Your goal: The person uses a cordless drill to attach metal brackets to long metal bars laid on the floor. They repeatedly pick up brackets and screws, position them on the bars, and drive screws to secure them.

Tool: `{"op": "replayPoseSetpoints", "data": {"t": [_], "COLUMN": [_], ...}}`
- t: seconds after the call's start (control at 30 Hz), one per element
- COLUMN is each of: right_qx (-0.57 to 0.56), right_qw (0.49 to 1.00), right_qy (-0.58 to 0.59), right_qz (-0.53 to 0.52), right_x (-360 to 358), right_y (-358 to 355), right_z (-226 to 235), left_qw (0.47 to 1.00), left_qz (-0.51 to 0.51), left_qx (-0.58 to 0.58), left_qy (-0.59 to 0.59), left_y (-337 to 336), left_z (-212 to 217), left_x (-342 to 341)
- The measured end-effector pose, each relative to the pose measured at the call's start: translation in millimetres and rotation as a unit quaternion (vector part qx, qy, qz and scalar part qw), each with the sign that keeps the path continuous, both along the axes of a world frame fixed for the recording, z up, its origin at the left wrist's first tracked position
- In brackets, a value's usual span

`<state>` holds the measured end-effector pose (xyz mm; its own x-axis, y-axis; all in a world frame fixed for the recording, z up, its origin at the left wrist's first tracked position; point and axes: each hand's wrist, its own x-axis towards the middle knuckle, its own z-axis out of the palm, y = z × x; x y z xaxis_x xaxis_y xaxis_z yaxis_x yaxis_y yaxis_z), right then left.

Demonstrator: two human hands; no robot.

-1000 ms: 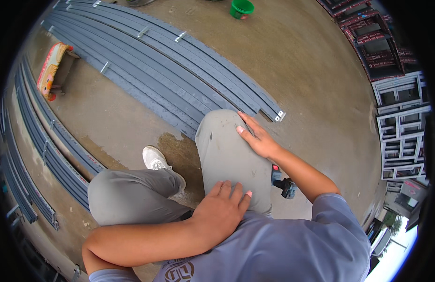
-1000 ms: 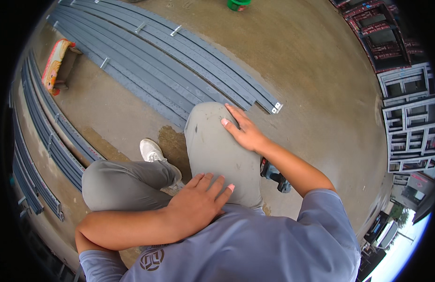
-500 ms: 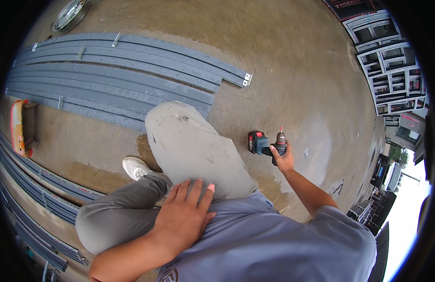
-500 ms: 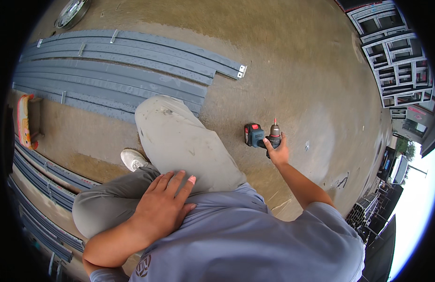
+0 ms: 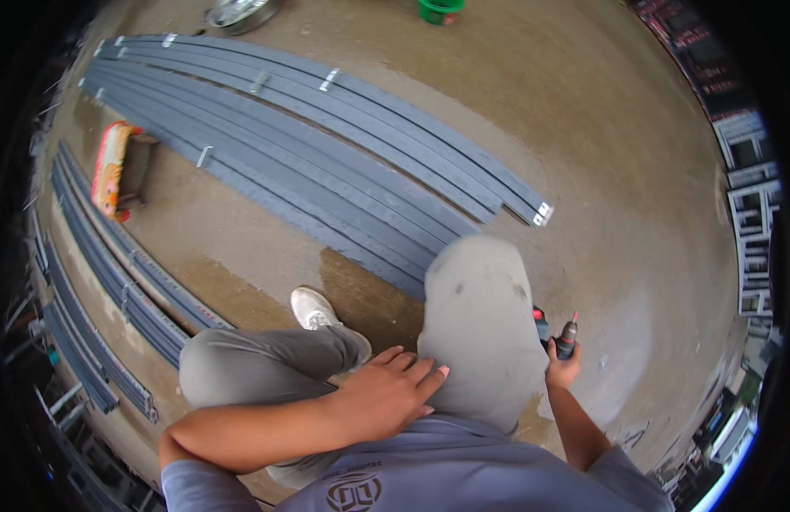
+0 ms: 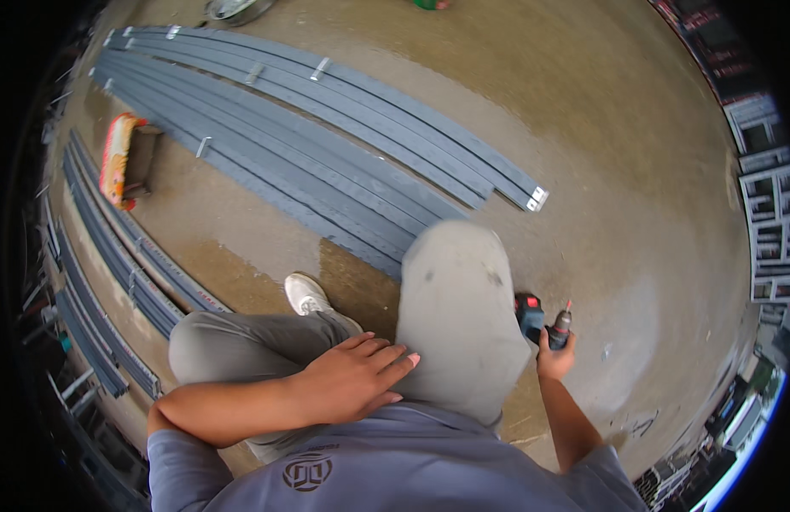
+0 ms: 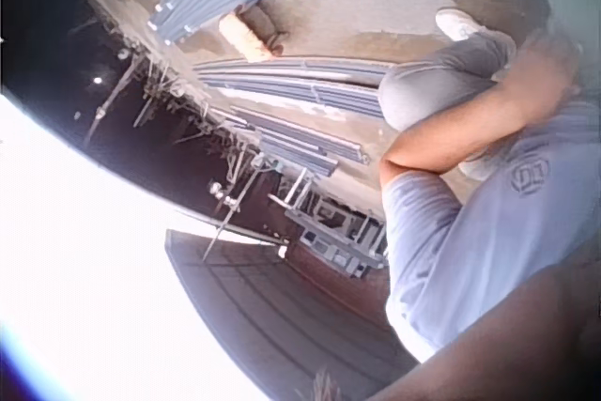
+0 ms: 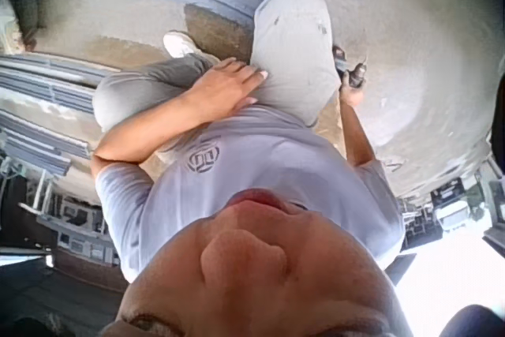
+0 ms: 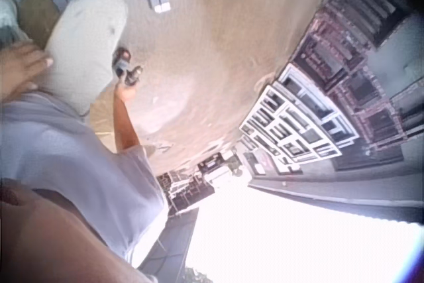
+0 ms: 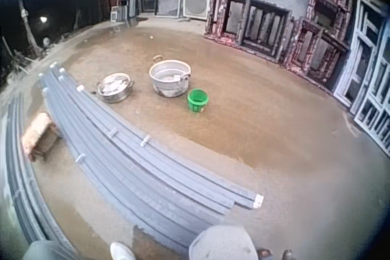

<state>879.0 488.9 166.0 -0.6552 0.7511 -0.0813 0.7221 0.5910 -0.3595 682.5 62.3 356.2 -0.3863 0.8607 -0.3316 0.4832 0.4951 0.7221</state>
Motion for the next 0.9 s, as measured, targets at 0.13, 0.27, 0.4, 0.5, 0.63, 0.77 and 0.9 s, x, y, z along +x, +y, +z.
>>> {"op": "replayPoseSetpoints", "data": {"t": [0.13, 0.27, 0.4, 0.5, 0.63, 0.77, 0.9], "right_qx": [0.017, 0.051, 0.046, 0.053, -0.023, -0.137, -0.018], "right_qw": [0.997, 0.993, 0.985, 0.974, 0.954, 0.926, 0.960], "right_qy": [-0.065, -0.106, -0.159, -0.214, -0.294, -0.351, -0.275], "right_qz": [-0.023, -0.027, -0.057, -0.056, -0.055, -0.008, 0.047], "right_x": [-4.3, -4.0, -3.2, -7.4, -17.6, -23.5, -16.5], "right_y": [-2.0, -0.5, 1.0, -1.4, 3.2, 13.6, -5.1], "right_z": [2.5, 2.4, 0.3, 5.0, 23.3, 46.1, 73.8], "left_qw": [0.997, 0.995, 0.979, 0.943, 0.928, 0.884, 0.916], "left_qz": [-0.009, -0.005, -0.044, -0.042, 0.107, 0.257, 0.219], "left_qx": [-0.078, -0.021, -0.020, -0.057, -0.119, -0.255, -0.271], "left_qy": [0.006, -0.096, -0.200, -0.325, -0.336, -0.296, -0.196], "left_y": [5.8, 28.9, 37.4, 35.9, 22.9, -1.3, -51.2], "left_z": [1.9, 12.3, 16.4, 8.9, 4.5, 8.0, 33.9], "left_x": [-8.1, -1.0, 20.5, 34.9, 72.3, 108.8, 130.0]}}
